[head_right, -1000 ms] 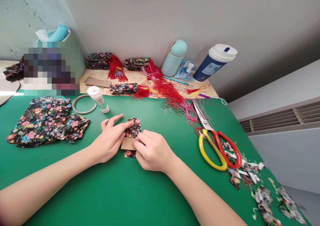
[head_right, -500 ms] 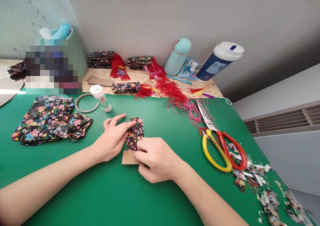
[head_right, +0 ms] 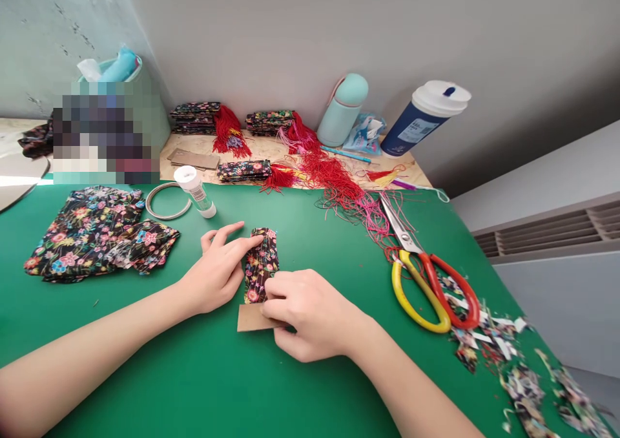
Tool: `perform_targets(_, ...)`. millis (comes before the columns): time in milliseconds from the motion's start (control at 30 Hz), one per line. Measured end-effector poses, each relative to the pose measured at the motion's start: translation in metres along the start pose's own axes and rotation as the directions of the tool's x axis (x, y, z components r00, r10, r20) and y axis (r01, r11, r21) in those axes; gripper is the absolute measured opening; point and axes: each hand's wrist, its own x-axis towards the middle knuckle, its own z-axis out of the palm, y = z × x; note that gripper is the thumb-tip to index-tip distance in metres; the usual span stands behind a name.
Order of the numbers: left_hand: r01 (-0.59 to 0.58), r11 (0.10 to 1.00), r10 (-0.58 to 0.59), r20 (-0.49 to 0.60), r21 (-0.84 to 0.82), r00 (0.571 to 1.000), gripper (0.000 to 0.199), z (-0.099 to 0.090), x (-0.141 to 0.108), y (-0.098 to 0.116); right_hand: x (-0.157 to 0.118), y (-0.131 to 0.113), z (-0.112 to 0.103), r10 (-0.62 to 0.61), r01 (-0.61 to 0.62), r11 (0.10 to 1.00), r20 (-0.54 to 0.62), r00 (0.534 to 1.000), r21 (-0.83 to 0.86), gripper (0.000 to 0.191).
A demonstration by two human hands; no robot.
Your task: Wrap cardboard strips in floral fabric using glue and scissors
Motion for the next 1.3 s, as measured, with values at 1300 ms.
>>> perform_targets(1300,0.009,1.0,-0.009,-0.023,-0.003,1.0,0.075,0.005,-0.002,0.0,0.0,0.011,0.006,-0.008,0.001,0.997,-0.093,0.996,-0.075,0.014)
